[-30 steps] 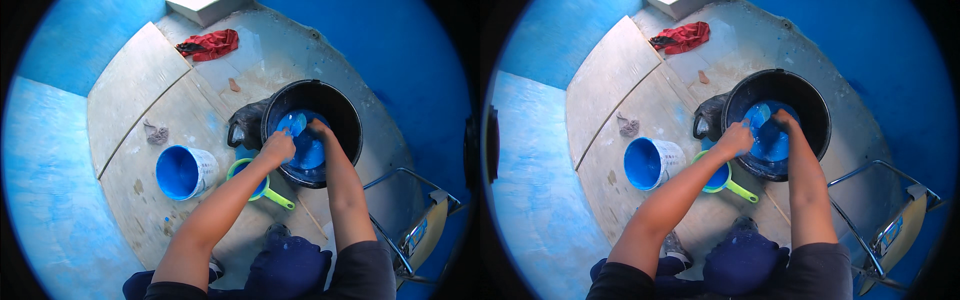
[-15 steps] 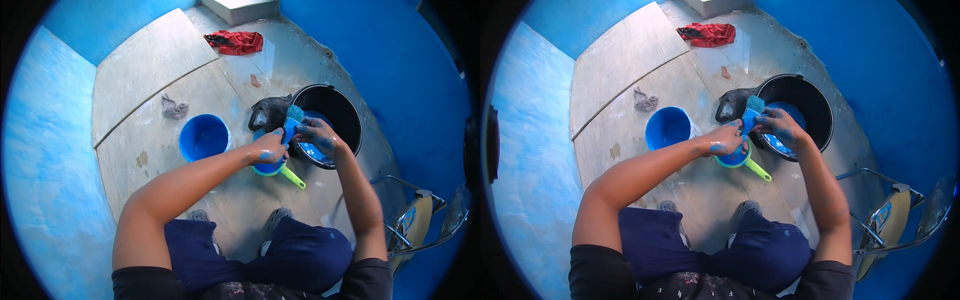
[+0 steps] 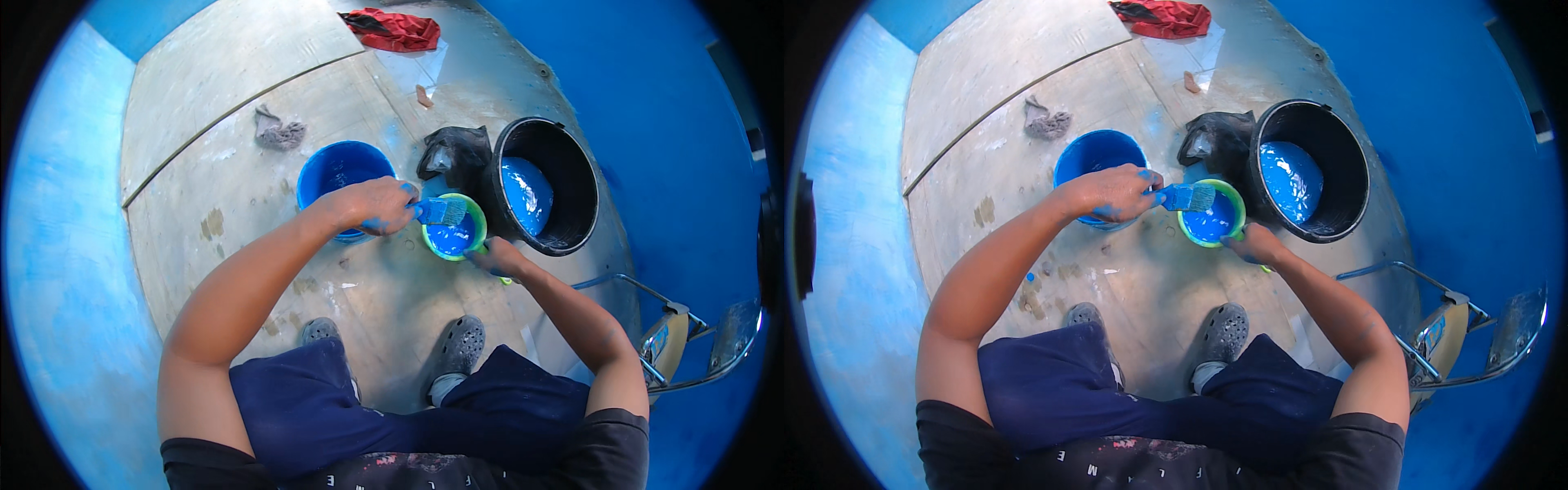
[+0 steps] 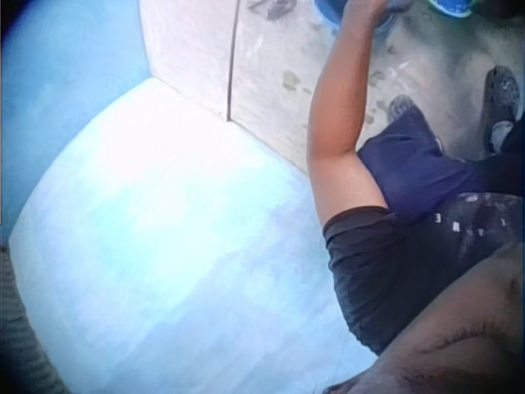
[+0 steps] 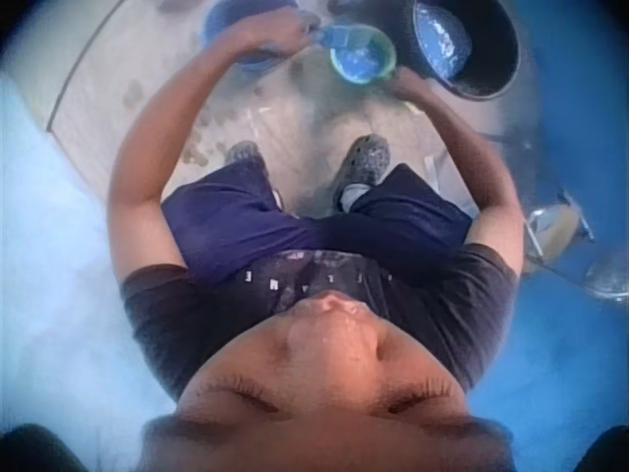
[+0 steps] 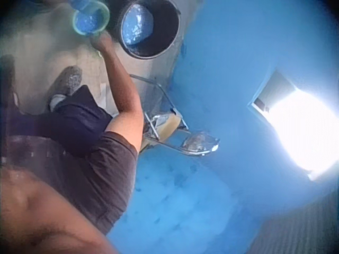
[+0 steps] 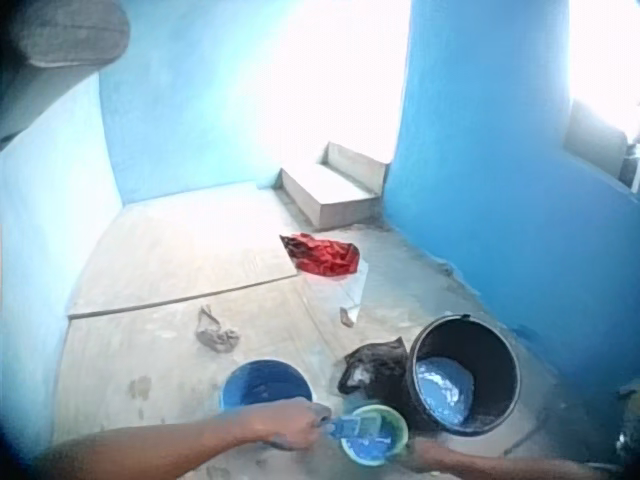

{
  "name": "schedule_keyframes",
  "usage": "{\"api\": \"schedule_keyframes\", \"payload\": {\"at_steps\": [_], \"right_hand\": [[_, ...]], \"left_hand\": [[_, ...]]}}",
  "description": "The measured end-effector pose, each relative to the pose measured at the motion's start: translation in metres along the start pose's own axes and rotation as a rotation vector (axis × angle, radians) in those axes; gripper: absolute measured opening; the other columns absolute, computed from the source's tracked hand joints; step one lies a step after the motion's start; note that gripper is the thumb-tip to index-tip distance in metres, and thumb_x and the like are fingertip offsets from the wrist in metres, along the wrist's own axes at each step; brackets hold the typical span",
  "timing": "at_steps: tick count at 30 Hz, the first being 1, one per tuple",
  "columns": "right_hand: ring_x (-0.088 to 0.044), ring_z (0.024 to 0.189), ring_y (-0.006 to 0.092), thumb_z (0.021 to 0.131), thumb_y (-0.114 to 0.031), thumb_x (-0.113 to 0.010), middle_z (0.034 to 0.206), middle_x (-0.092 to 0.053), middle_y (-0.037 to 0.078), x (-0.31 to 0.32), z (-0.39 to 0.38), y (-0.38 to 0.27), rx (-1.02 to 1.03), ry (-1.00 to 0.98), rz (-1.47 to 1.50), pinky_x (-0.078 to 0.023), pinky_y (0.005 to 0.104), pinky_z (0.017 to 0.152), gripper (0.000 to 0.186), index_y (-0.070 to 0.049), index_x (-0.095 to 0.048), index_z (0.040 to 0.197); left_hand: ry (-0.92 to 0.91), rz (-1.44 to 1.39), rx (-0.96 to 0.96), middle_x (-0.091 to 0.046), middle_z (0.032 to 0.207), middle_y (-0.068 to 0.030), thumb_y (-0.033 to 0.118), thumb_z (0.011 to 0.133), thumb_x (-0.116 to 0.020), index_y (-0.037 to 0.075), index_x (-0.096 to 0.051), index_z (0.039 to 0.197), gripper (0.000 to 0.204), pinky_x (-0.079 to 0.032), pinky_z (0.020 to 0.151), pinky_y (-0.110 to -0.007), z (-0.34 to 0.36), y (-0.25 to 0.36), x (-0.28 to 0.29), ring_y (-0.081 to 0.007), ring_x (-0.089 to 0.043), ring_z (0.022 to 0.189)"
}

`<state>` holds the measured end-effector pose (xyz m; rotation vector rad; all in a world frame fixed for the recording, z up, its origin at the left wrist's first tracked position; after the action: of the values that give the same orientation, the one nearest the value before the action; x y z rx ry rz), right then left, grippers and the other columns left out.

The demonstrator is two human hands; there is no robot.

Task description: The person mixes blue paint by hand in several buckets, at one point using a plastic bag to squeeze or strain the mixture.

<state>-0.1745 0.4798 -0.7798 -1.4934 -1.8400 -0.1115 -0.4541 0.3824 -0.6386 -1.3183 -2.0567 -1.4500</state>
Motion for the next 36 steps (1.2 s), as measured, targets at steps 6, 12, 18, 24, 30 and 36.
{"api": "schedule_keyframes", "payload": {"at_steps": [6, 12, 18, 24, 30, 36], "right_hand": [[-0.062, 0.068, 0.0167, 0.09, -0.038, -0.07, 0.076, -0.068, 0.009, -0.019, 0.014, -0.001, -0.056, 0.126, 0.413, -0.05, 0.0361, 0.065, 0.04, 0.002, -0.072, 0.095], [-0.062, 0.064, 0.0189, 0.086, -0.041, -0.073, 0.07, -0.067, 0.011, -0.021, 0.011, 0.005, 0.02, 0.307, 0.364, -0.05, 0.0372, 0.066, 0.044, 0.002, -0.074, 0.096], [-0.065, 0.066, 0.0179, 0.085, -0.04, -0.074, 0.073, -0.069, 0.012, -0.003, -0.001, -0.013, -0.011, 0.359, 0.409, -0.052, 0.0344, 0.067, 0.047, 0.006, -0.073, 0.094], [-0.059, 0.064, 0.0132, 0.086, -0.038, -0.074, 0.073, -0.066, 0.009, 0.034, -0.025, -0.055, 0.05, 0.399, 0.505, -0.047, 0.0314, 0.061, 0.045, 0.007, -0.072, 0.093], [-0.045, 0.06, 0.0069, 0.089, -0.028, -0.071, 0.067, -0.054, -0.001, 0.067, -0.041, -0.104, 0.083, 0.427, 0.489, -0.035, 0.0273, 0.056, 0.031, 0.004, -0.071, 0.09], [-0.046, 0.059, 0.0082, 0.09, -0.026, -0.07, 0.065, -0.054, 0.0, 0.095, -0.058, -0.143, 0.175, 0.475, 0.415, -0.035, 0.0277, 0.055, 0.03, 0.003, -0.07, 0.088]], "left_hand": [[0.19, -0.026, 0.058, -0.071, 0.095, -0.0225, 0.028, 0.099, -0.053, 0.001, -0.068, 0.116, 0.035, -0.052, 0.079, -0.041, -0.023, -0.039, 0.008, -0.0386, -0.066, 0.083], [0.287, 0.101, -0.012, -0.07, 0.104, -0.0206, 0.021, 0.094, -0.059, 0.002, -0.069, 0.115, 0.03, -0.05, 0.09, -0.043, -0.022, -0.041, 0.007, -0.0362, -0.065, 0.097], [0.428, 0.159, -0.042, -0.068, 0.11, -0.0175, 0.014, 0.087, -0.064, 0.006, -0.069, 0.115, 0.029, -0.05, 0.095, -0.044, -0.024, -0.028, 0.035, -0.0358, -0.062, 0.106], [0.492, 0.082, 0.069, -0.07, 0.112, -0.0142, 0.013, 0.086, -0.068, 0.008, -0.071, 0.113, 0.027, -0.052, 0.095, -0.039, -0.058, -0.042, 0.074, -0.0291, -0.066, 0.105], [0.478, 0.004, 0.2, -0.07, 0.113, -0.0131, 0.014, 0.085, -0.069, 0.009, -0.072, 0.115, 0.03, -0.053, 0.097, -0.038, -0.084, -0.053, 0.084, -0.0256, -0.065, 0.106], [0.625, 0.082, 0.217, -0.071, 0.11, -0.014, 0.01, 0.081, -0.067, 0.007, -0.073, 0.111, 0.031, -0.054, 0.094, -0.037, -0.111, -0.041, 0.091, -0.027, -0.068, 0.1]]}}
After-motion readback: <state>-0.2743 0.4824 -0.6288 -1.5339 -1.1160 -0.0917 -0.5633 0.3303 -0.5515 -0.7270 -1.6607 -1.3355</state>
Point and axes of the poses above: each hand's wrist, its own z-axis towards the middle knuckle, its own x-axis out of the back of the hand, y = z × x, the point moved 3 cm from there along z, towards the middle knuckle
